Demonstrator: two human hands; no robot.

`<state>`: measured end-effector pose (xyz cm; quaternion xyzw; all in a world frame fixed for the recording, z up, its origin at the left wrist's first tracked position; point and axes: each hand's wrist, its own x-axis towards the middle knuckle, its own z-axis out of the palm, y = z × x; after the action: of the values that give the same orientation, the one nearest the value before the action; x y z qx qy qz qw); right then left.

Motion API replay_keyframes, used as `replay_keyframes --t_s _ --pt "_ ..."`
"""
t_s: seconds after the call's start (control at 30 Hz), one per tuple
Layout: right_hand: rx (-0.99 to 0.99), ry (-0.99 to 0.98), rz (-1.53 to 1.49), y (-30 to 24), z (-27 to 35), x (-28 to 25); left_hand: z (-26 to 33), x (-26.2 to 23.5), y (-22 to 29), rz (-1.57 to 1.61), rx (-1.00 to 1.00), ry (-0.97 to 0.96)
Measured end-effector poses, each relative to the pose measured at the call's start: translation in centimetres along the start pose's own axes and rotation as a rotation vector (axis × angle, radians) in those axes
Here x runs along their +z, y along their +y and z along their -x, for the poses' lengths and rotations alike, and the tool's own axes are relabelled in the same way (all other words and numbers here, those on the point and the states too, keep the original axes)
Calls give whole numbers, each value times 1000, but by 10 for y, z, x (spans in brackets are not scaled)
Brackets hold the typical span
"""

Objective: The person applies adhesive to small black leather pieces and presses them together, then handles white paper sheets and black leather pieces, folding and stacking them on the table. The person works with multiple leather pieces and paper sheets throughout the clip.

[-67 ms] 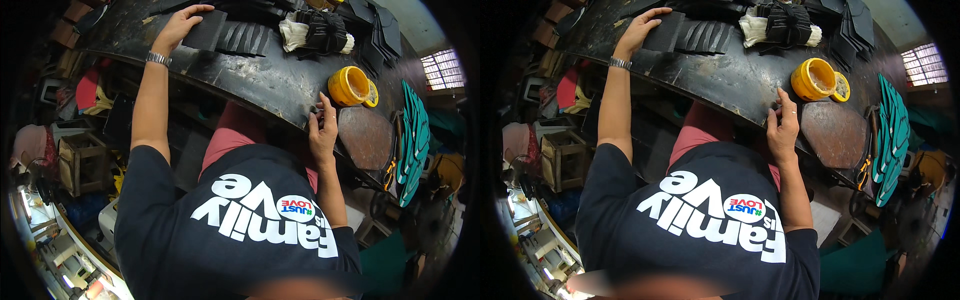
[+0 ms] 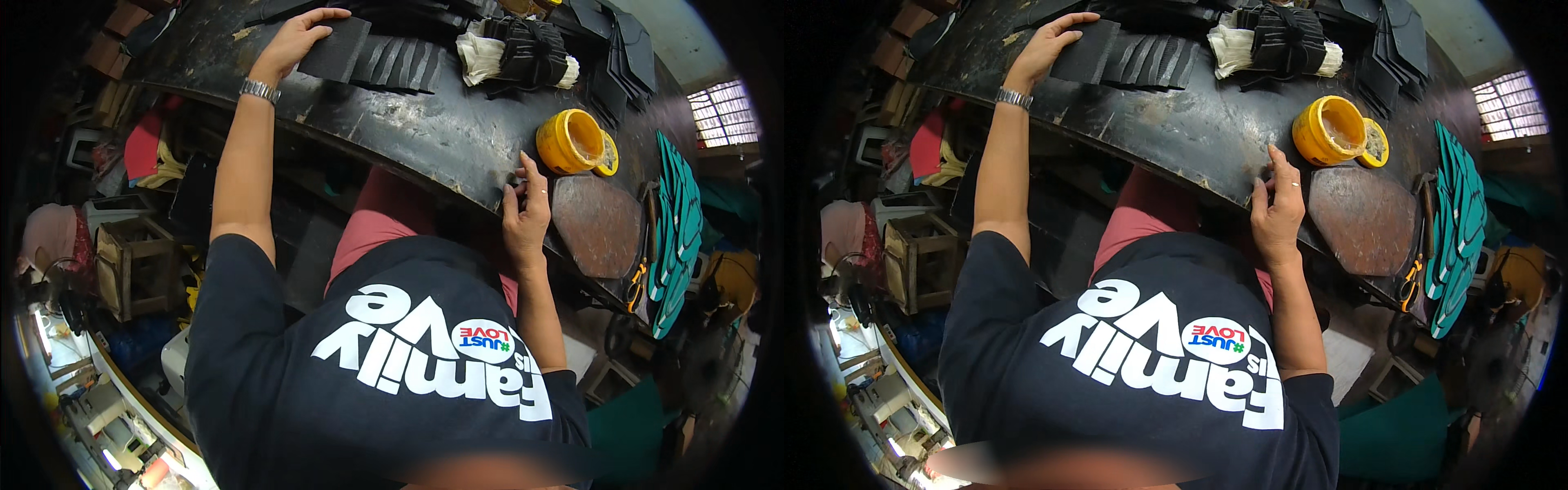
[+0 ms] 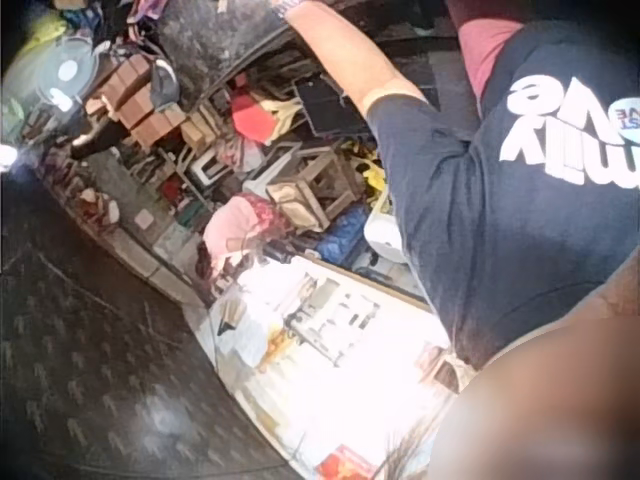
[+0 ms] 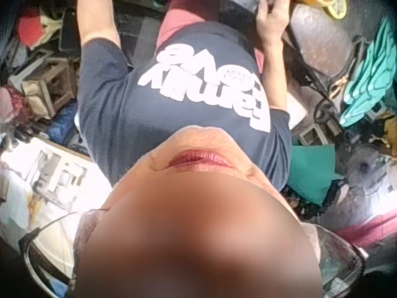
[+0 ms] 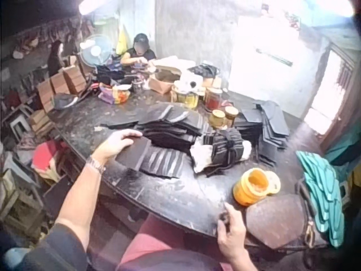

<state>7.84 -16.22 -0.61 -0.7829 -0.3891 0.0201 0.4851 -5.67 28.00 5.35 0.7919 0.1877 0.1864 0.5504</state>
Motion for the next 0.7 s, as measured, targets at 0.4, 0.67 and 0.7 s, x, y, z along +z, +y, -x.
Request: replay_keyframes --t_s 0.4,0.67,0.7 --pt "-293 72 345 4 -1 8 -33 21 -66 -650 254 239" --pt "-190 43 255 4 4 8 34 60 -29 -586 424 355" --pt "-192 43 252 4 4 8 41 69 -26 -595 437 369"
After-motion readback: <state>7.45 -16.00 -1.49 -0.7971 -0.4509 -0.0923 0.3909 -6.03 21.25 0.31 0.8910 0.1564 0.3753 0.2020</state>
